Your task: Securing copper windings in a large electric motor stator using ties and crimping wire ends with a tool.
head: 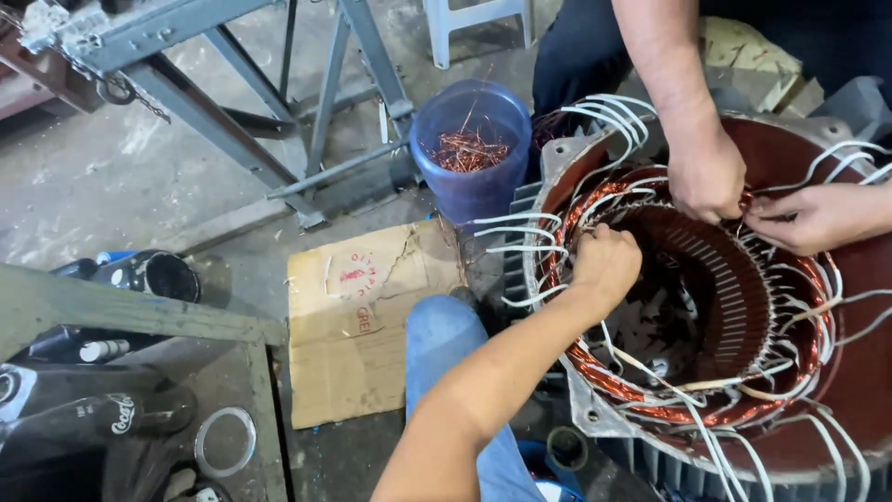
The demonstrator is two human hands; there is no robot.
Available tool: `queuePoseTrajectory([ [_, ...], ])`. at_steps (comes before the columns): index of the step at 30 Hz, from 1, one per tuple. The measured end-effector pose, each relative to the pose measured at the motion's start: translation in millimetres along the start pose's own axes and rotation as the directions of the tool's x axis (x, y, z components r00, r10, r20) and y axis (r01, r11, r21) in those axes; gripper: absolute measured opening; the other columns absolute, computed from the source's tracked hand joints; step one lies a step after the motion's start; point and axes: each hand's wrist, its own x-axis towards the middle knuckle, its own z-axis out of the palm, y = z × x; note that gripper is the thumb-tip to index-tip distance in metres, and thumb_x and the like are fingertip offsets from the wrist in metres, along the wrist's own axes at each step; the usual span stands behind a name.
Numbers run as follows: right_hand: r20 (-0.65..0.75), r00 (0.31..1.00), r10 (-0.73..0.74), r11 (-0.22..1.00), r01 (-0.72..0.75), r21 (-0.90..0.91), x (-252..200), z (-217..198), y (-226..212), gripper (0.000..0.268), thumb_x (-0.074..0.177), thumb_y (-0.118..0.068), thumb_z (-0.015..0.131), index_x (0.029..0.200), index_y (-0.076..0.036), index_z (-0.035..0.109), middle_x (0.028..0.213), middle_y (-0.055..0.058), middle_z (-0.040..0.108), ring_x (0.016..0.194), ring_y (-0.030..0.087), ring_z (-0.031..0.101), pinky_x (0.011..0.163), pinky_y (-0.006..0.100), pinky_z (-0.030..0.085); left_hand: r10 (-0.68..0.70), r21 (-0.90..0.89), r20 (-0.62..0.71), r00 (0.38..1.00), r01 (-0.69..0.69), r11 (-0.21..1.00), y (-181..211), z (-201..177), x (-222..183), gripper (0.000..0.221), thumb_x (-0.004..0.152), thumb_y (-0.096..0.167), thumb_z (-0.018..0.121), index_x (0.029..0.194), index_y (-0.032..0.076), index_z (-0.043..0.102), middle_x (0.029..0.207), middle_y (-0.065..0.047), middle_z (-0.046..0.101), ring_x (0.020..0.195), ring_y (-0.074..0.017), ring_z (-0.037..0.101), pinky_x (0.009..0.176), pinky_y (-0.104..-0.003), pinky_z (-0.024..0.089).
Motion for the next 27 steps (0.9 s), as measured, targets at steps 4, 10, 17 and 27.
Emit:
queuePoseTrajectory([
  [4, 0.606, 0.034, -0.795, -0.233, 0.905, -0.355, 140, -303, -107, 0.041, 0.126, -0.025, 0.054, 0.133, 0.011, 0.071, 0.125, 0.019, 0.072, 0.106, 0.029, 0.065, 0.098, 0.040, 0.050, 0.108, 0.039, -0.068, 0.992, -0.105, 0.994, -5, 6, -11, 0.016, 0.088, 0.016, 0.065, 0.091, 0.002, 0.072, 0.082, -0.016, 0.069, 0.075, -0.0304, 0.063, 0.062, -0.046, 0.052],
  [10, 0.667, -0.562, -0.490, -0.801, -0.011, -0.598, 55, -386, 176, 0.058, 0.110, -0.025, 0.080, 0.149, 0.014, 0.064, 0.118, 0.034, 0.076, 0.094, 0.050, 0.074, 0.077, 0.055, 0.058, 0.150, -0.152, 0.079, 0.986, -0.137, 0.979, -19, -34, -3, 0.010, 0.085, 0.006, 0.066, 0.088, 0.002, 0.074, 0.080, -0.018, 0.073, 0.073, -0.0338, 0.071, 0.061, -0.046, 0.060],
  [17, 0.639, -0.595, -0.488, -0.803, 0.019, -0.595, 44, -376, 200, 0.057, 0.107, -0.013, 0.093, 0.140, 0.020, 0.059, 0.107, 0.032, 0.074, 0.082, 0.040, 0.074, 0.066, 0.046, 0.057, 0.048, -0.656, 0.491, 0.870, 0.333, 0.677, -65, -108, 19, 0.018, 0.096, 0.007, 0.065, 0.091, -0.005, 0.077, 0.087, -0.016, 0.078, 0.078, -0.0354, 0.073, 0.083, -0.047, 0.060],
  [27, 0.946, -0.003, -0.323, 0.349, 0.929, 0.122, 45, -389, 244, 0.037, 0.113, -0.034, 0.068, 0.110, 0.003, 0.067, 0.117, 0.051, 0.065, 0.090, 0.046, 0.073, 0.060, 0.048, 0.068, 0.133, -0.767, 0.447, 0.885, 0.302, 0.567, -57, -170, 23, 0.020, 0.098, 0.016, 0.069, 0.091, 0.000, 0.079, 0.075, -0.011, 0.077, 0.063, -0.0282, 0.068, 0.072, -0.042, 0.059],
])
